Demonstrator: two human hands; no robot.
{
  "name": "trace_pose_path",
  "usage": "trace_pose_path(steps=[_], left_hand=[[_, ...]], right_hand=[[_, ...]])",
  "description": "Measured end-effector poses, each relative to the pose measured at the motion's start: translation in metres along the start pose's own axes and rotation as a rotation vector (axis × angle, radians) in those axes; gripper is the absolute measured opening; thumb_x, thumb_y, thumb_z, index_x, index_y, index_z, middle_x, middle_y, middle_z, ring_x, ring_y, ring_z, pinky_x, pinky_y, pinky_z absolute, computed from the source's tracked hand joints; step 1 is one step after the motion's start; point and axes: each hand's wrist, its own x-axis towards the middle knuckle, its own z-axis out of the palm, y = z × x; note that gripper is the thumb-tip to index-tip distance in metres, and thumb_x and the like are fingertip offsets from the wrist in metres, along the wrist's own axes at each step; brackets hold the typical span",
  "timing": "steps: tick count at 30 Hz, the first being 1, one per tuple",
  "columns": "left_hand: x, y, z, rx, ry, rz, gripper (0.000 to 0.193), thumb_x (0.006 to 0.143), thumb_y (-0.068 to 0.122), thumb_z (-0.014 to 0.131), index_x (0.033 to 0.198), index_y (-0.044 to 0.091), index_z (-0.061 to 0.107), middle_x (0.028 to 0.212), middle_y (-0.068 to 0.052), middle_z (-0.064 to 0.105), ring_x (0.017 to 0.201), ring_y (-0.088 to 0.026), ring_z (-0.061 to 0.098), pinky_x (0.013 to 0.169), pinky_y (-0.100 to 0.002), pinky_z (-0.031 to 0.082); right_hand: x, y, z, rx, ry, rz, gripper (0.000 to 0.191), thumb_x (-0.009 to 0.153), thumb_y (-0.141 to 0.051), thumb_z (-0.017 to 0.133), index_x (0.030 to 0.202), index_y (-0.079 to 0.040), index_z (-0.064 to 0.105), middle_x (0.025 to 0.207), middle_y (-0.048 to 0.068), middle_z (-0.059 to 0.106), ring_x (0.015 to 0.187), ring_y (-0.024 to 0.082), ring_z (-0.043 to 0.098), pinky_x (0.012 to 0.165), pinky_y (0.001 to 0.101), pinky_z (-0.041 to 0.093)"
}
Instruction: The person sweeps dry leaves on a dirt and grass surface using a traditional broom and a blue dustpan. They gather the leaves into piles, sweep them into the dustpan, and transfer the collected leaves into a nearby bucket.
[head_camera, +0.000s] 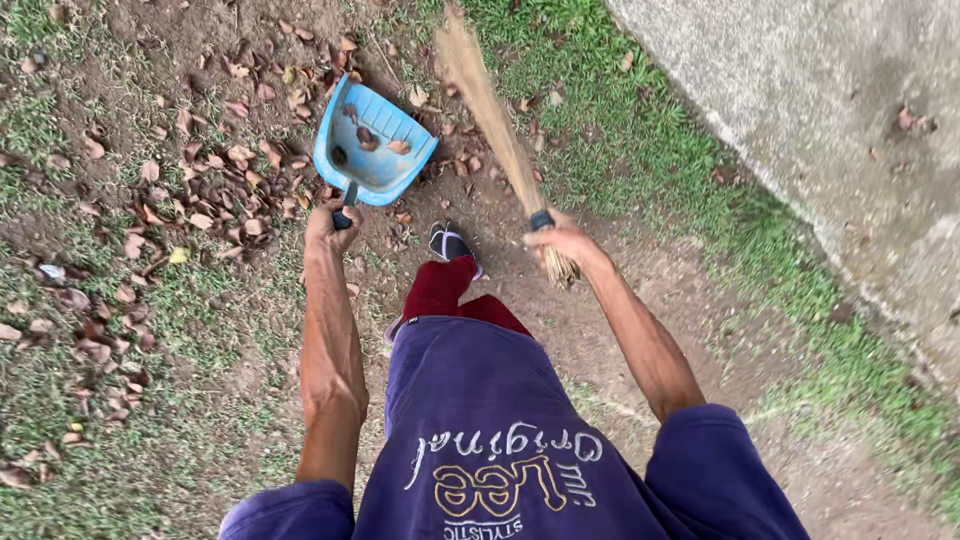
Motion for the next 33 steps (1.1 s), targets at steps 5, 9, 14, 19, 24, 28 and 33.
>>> trace_pose_path(steps=[5, 9, 14, 19, 24, 28, 33], left_hand=[[-0.031, 0.009, -0.044, 0.145, -0.087, -0.031, 0.015, 0.099, 0.0, 0.043, 0.111, 0.008, 0.039, 0.084, -0.015, 0.047, 0.057, -0.018, 0.052, 0.043, -0.022, 0.048], [-0.049, 0.011, -0.06, 0.185, -0.112, -0.012, 0.027, 0.095, -0.005, 0.043, 0.119, 0.008, 0.044, 0.086, -0.014, 0.049, 0.058, -0.017, 0.053, 0.043, -0.022, 0.049], [-0.047, 0.012, -0.056, 0.256, 0.065, 0.016, 0.019, 0.099, -0.003, 0.048, 0.116, -0.001, 0.039, 0.089, -0.016, 0.049, 0.062, -0.019, 0.052, 0.046, -0.026, 0.051], [-0.045, 0.037, -0.054, 0.226, 0.024, -0.038, 0.019, 0.091, -0.001, 0.049, 0.11, 0.002, 0.048, 0.083, -0.011, 0.054, 0.058, -0.019, 0.056, 0.044, -0.027, 0.051], [-0.062, 0.087, -0.075, 0.122, 0.014, -0.135, 0.014, 0.096, 0.0, 0.046, 0.108, -0.005, 0.041, 0.084, -0.015, 0.051, 0.061, -0.021, 0.054, 0.047, -0.027, 0.05], [-0.081, 0.13, -0.109, 0.152, -0.003, -0.215, 0.019, 0.096, 0.002, 0.045, 0.11, -0.01, 0.039, 0.084, -0.016, 0.05, 0.061, -0.022, 0.054, 0.046, -0.026, 0.05], [-0.095, 0.182, -0.149, 0.262, -0.102, -0.144, 0.022, 0.097, 0.0, 0.051, 0.115, -0.009, 0.043, 0.085, -0.017, 0.051, 0.058, -0.018, 0.053, 0.043, -0.024, 0.049]], right_hand=[[-0.01, 0.033, 0.009, 0.138, 0.333, 0.012, 0.058, 0.081, 0.001, 0.071, 0.131, -0.009, 0.042, 0.076, 0.008, 0.058, 0.053, 0.02, 0.061, 0.04, 0.0355, 0.052], [-0.005, 0.048, 0.06, 0.303, 0.347, 0.132, 0.048, 0.087, -0.005, 0.077, 0.126, 0.012, 0.054, 0.078, 0.012, 0.066, 0.059, 0.018, 0.067, 0.048, 0.0288, 0.058], [-0.03, 0.078, 0.164, -0.087, 0.129, 0.201, 0.089, 0.073, 0.003, 0.074, 0.149, -0.01, 0.03, 0.084, 0.015, 0.065, 0.059, 0.022, 0.065, 0.049, 0.0353, 0.057], [-0.123, 0.099, 0.194, 0.109, -0.007, 0.334, 0.121, 0.069, 0.012, 0.074, 0.163, -0.041, 0.02, 0.123, 0.015, 0.06, 0.066, 0.019, 0.068, 0.051, 0.0327, 0.061], [-0.132, 0.093, 0.161, 0.147, 0.336, 0.312, 0.103, 0.077, 0.01, 0.072, 0.16, -0.026, 0.024, 0.124, 0.027, 0.062, 0.064, 0.022, 0.066, 0.047, 0.0325, 0.057], [-0.064, 0.086, 0.161, 0.196, 0.498, 0.229, 0.081, 0.08, 0.005, 0.071, 0.149, -0.014, 0.035, 0.109, 0.021, 0.063, 0.065, 0.022, 0.067, 0.049, 0.0344, 0.06], [-0.022, 0.084, 0.282, 0.052, 0.344, 0.375, 0.056, 0.081, -0.01, 0.069, 0.133, -0.01, 0.05, 0.091, 0.017, 0.064, 0.059, 0.022, 0.064, 0.047, 0.0378, 0.056]])
